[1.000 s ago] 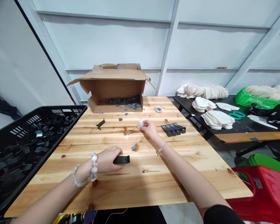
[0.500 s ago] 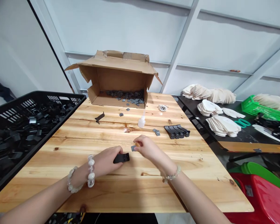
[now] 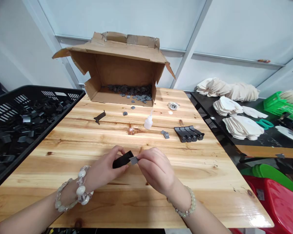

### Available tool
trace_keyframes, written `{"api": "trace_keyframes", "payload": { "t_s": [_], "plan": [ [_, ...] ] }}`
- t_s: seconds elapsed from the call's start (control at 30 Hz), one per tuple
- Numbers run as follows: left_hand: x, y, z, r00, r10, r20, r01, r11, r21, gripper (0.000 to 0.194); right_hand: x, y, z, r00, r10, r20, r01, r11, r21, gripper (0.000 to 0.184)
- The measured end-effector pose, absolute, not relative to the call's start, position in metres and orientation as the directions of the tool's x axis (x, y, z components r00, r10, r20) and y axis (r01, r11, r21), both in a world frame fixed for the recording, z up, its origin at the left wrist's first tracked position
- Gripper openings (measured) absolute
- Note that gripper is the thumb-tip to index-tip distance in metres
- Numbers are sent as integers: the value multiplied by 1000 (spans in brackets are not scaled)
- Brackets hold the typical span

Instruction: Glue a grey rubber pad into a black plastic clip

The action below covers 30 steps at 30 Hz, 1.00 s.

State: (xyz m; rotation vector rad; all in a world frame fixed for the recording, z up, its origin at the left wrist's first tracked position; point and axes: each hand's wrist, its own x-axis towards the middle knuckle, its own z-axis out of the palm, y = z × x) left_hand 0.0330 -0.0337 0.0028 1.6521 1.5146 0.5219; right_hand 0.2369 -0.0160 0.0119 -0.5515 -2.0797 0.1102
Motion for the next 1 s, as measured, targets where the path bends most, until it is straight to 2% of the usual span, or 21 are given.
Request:
{"api": "trace_keyframes", "payload": {
  "t_s": [0.13, 0.27, 0.53, 0.73, 0.87, 1.0],
  "plan": [
    [36, -36, 1, 243, 950, -194, 439, 71, 896, 26, 240, -21, 15, -455, 368, 811, 318, 918, -238, 31],
    [37, -37, 3, 227, 951, -212, 379, 114, 918, 28, 241, -21, 21, -441, 344, 829, 345, 918, -197, 30],
    [36, -38, 0, 224, 955, -194, 314, 118, 942, 33, 240, -24, 26, -390, 477, 788, 302, 874, -380, 32],
    [37, -36, 3, 240, 947, -212, 244, 153, 958, 33, 240, -30, 29, -427, 478, 768, 306, 875, -374, 43],
    [36, -36, 3, 230, 955, -189, 283, 120, 952, 34, 242, -33, 26, -446, 512, 734, 272, 859, -434, 55],
    [36, -36, 1, 236, 955, -178, 307, 101, 946, 34, 242, -33, 23, -459, 519, 721, 266, 855, -446, 55]
  ]
}}
